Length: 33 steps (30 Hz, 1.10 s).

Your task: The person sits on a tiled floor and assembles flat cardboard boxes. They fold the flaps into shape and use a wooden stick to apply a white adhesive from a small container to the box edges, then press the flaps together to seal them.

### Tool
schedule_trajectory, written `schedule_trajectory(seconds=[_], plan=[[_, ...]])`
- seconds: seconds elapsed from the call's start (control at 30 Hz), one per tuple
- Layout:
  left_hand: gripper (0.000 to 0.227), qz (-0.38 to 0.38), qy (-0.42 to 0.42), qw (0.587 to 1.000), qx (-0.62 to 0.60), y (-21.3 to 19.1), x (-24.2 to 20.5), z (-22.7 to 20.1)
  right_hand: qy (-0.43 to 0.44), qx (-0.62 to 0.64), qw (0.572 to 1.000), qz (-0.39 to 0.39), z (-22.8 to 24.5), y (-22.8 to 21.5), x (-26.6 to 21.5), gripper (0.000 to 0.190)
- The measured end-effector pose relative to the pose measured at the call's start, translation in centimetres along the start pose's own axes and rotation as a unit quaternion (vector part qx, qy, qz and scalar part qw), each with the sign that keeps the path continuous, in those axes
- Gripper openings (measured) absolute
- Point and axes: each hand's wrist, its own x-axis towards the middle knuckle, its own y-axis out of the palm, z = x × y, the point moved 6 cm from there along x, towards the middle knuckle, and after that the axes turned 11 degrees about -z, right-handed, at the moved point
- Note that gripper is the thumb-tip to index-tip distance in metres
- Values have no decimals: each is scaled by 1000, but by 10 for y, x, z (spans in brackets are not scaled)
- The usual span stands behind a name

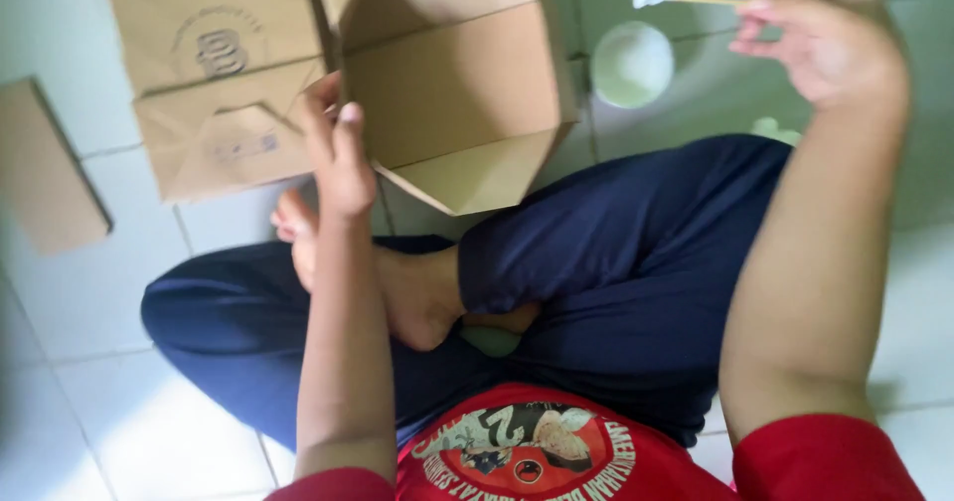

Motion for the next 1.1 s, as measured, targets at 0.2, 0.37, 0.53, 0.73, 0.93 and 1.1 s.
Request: schedule_trajectory(seconds=[0.2, 0.37, 0.53, 0.73, 0.93, 1.1], plan=[[42, -27, -28, 999, -19, -4, 1, -3, -133, -29, 991, 20, 57, 96, -34, 8], [51, -30, -89, 996, -9, -7, 2, 3, -335, -136, 929, 75, 95, 209, -79, 7], [59, -21, -141, 989, -24, -10, 1, -12, -417, -121, 894, 112, 101, 280, -115, 6], [57, -8, -174, 984, -31, -10, 2, -14, -414, -79, 898, 130, 97, 319, -127, 13], [57, -7, -192, 981, -30, -10, 4, -16, -402, -78, 895, 176, 87, 335, -120, 16], [58, -10, -184, 982, -38, -10, 3, -15, -426, -107, 877, 192, 91, 343, -126, 16]])
